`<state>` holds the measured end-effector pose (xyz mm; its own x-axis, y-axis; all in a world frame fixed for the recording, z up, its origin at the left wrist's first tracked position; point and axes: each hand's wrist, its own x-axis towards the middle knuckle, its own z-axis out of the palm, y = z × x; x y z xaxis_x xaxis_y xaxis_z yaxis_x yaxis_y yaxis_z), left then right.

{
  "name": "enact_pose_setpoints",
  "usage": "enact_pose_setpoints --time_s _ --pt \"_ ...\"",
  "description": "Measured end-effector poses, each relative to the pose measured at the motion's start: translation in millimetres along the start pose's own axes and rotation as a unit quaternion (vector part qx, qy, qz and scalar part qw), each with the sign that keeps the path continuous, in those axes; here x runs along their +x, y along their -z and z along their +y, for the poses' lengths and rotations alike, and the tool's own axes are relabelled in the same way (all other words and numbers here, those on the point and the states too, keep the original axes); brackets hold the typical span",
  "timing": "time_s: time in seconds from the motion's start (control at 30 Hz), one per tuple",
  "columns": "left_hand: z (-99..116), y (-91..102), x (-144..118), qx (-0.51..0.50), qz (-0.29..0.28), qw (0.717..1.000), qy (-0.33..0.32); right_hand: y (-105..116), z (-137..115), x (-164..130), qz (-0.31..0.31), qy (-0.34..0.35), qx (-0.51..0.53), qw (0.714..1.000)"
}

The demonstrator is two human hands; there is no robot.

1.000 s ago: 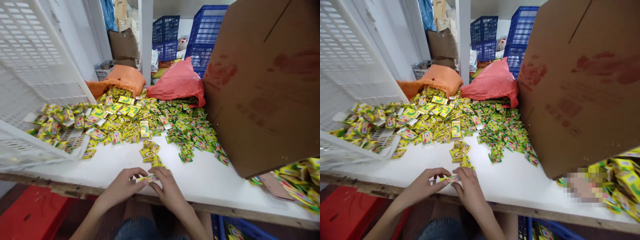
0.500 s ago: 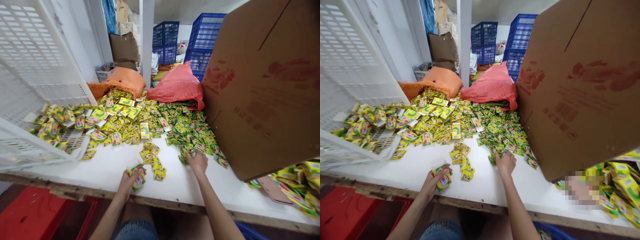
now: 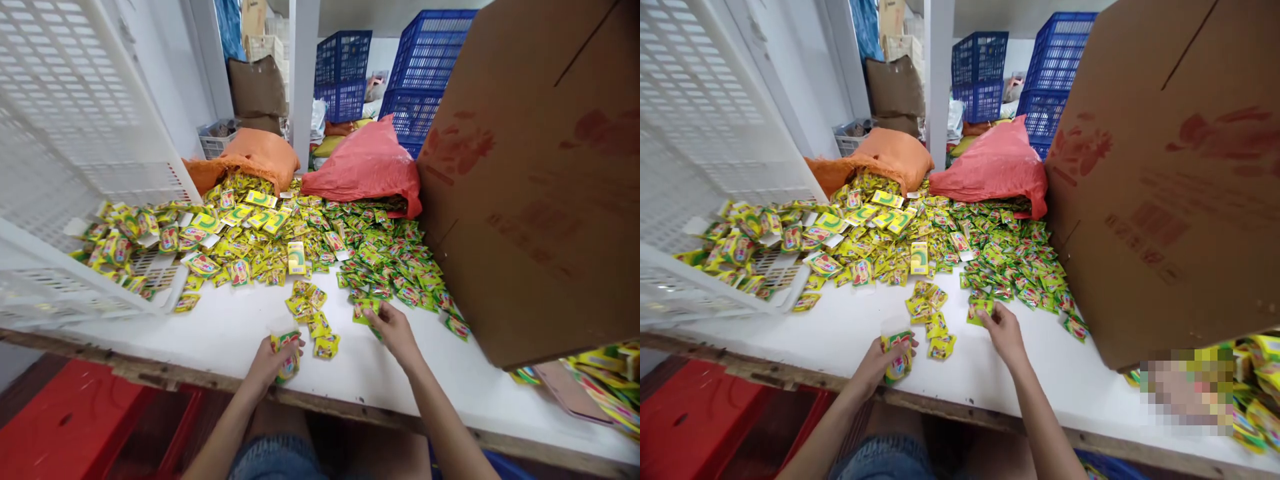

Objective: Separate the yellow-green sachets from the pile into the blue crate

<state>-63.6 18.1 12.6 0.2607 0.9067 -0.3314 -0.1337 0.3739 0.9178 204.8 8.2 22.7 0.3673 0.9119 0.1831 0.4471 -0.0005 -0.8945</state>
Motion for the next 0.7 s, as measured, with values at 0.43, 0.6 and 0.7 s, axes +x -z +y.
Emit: enact_pose_setpoints --time_s 0.43,0.6,0.7 --pt "-4 -15.2 5 0.021 -0.089 0.996 0.008 -49 -37 -28 -0.273 0.050 -0.166 0.946" --pt "2 -18.4 -1 0.016 -0.125 0.992 0.022 -49 -39 -51 -0.269 0.033 -0.159 0.949" --pt "5 -19.3 -3 0.021 -0.151 0.988 0.027 -45 -42 -75 -0.262 0.020 -0.150 0.953"
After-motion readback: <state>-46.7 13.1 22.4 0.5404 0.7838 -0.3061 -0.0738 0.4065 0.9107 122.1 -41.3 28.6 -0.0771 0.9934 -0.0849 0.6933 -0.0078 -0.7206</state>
